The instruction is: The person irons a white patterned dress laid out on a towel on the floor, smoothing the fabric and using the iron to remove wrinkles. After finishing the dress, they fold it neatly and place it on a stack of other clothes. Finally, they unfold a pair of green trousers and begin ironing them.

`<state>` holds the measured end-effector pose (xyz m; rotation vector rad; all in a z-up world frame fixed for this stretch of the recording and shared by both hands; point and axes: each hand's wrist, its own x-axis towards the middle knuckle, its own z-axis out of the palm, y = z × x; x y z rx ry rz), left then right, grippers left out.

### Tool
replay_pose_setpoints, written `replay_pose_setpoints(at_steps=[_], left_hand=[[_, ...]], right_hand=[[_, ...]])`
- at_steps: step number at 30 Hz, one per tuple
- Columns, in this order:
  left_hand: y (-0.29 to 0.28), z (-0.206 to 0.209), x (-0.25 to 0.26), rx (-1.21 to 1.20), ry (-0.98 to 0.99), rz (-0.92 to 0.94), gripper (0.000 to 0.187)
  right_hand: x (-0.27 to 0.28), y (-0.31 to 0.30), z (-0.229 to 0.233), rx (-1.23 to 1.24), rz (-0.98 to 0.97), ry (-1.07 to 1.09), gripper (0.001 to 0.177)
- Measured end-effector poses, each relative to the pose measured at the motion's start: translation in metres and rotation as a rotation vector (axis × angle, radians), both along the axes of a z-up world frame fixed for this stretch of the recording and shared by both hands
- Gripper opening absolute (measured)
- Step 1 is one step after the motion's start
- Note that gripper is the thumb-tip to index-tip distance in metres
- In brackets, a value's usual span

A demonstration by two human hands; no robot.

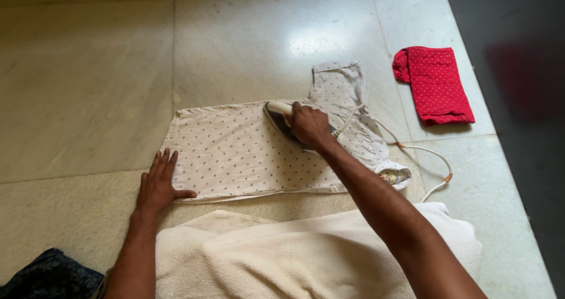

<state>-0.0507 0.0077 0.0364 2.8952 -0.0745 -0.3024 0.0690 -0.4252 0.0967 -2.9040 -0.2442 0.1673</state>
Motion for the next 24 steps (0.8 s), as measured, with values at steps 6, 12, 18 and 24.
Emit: replay_pose_setpoints(at_steps=[6,12,18,24], left_hand=[[0.008,-0.010,-0.006,-0.022,-0.084,0.029,0.124],[0.008,-0.017,-0.008,-0.016,-0.086,0.094,0.111],[0.016,-0.038,-0.004,-0.093,-0.118,0.140,0.060],[0.018,-0.037,-0.004,-0.100,-0.095,0.157,0.063]], right_hand=[[0.013,0.048,-0.017,0.095,0.088,0.088,0.046],[0.027,0.109,-0.016,0.172,0.122,0.214,0.043],[0.029,0.156,-0.015,0.169,0.237,0.258,0.037],[0.007,0.182,0.000,0.187,0.419,0.329,0.036]])
